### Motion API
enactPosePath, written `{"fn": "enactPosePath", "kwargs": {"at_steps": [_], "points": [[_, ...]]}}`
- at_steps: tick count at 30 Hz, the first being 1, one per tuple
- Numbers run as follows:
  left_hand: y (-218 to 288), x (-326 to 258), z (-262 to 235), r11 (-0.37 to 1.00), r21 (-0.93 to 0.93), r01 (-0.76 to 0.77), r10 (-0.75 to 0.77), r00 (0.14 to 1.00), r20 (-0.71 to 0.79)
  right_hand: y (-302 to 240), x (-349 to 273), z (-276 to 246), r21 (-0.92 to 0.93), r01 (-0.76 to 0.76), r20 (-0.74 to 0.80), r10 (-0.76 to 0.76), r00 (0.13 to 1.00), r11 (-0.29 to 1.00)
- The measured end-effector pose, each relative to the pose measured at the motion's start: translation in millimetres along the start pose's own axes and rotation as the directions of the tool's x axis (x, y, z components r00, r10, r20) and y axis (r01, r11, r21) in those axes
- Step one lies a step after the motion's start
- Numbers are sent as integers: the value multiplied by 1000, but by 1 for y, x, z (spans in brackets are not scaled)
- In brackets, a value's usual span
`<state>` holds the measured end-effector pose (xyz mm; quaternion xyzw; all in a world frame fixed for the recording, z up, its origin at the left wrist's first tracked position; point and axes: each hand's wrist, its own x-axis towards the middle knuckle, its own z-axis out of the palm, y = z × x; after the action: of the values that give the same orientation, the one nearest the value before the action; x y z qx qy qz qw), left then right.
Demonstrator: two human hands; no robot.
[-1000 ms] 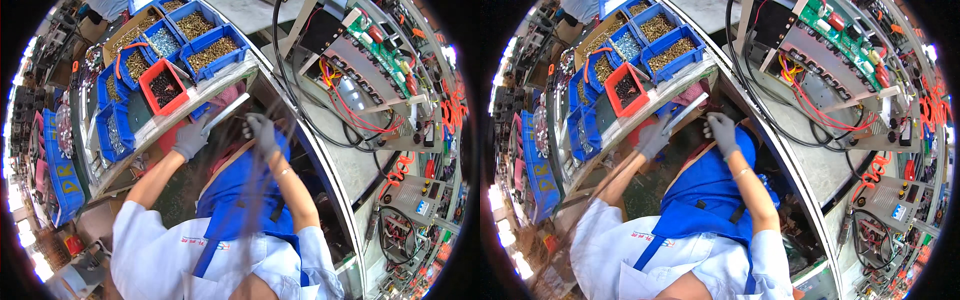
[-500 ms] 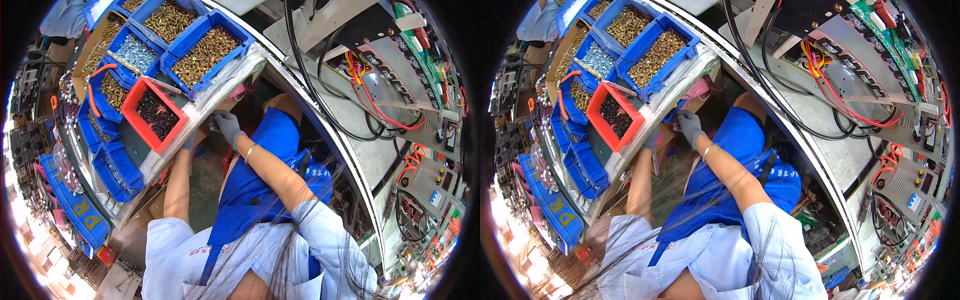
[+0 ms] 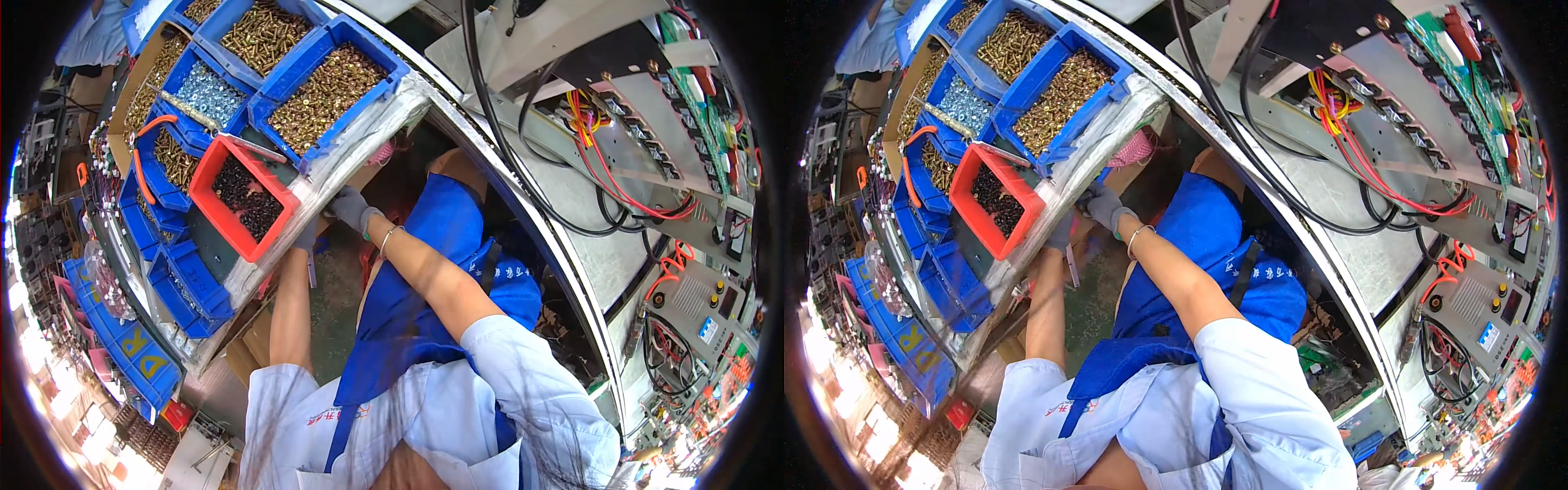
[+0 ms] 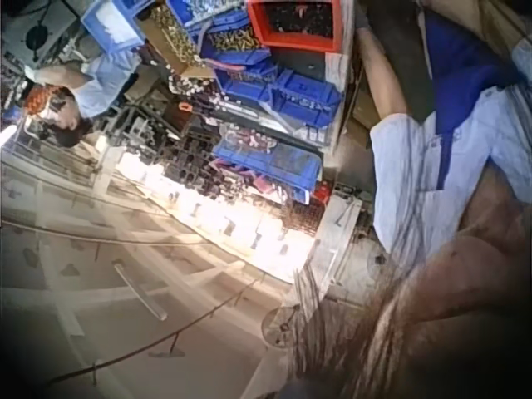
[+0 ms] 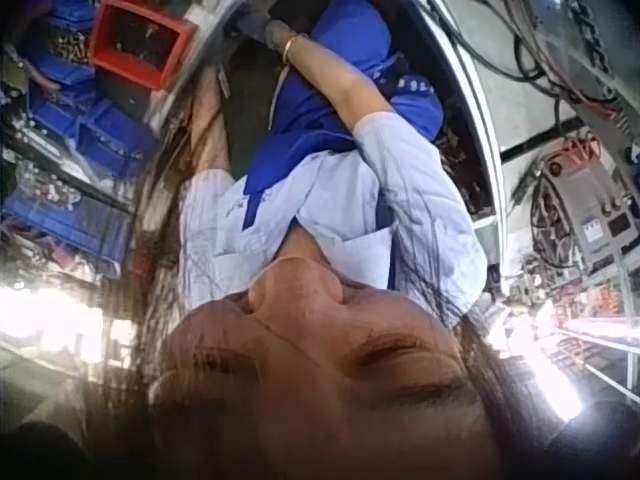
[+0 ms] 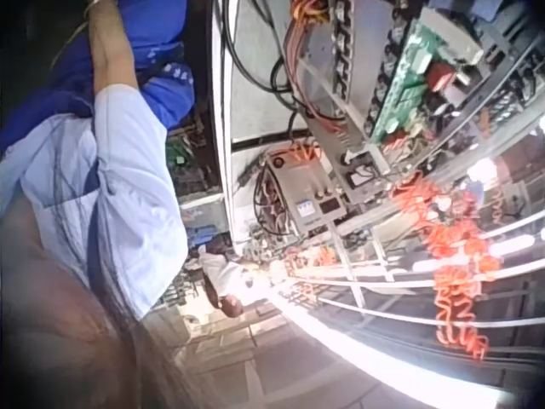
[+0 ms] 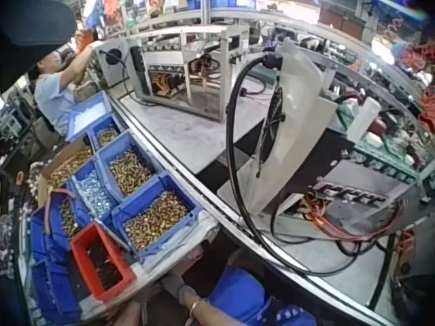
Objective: The person assembles an electronic device on a factory workbench, using a pneumatic screwdriver to secure screws into a metal frame and circuit board assembly. They handle various components, including wires and metal brackets, and organize small parts in blue bins while working in a production line environment.
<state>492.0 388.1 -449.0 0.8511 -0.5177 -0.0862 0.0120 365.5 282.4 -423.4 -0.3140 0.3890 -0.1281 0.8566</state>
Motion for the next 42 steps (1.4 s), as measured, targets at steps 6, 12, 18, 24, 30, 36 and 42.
{"fn": "enactPosePath", "kwargs": {"at_steps": [6, 12, 18, 24, 30, 36, 42], "points": [[-16, -11, 9, 770, 621, -149, 160, 986, 39, -40, -67, -11, 139, -88, -8, 90, 996, 986], [89, -46, -109, 885, -428, 184, -185, 982, 40, -102, -171, -66, 35, 232, 121, -234, 965, 972], [130, -119, -136, 980, -194, -51, 85, 982, 170, -132, -286, -78, -297, 425, 26, -437, 899, 855], [186, -98, -290, 722, -483, -495, 296, 853, -430, -142, -355, -73, -549, 649, 60, -750, 659, 526], [273, -71, -446, -116, -851, -512, -84, 859, -505, -155, -409, -86, -407, 832, -104, -924, 367, 376], [399, -16, -429, -491, -865, -106, 231, 941, -246, -273, -442, -78, -190, 933, -126, -950, 286, 306], [465, -8, -414, -665, -726, 174, 494, 832, -252, -387, -465, -150, -14, 927, -398, -852, 339, 375]]}}
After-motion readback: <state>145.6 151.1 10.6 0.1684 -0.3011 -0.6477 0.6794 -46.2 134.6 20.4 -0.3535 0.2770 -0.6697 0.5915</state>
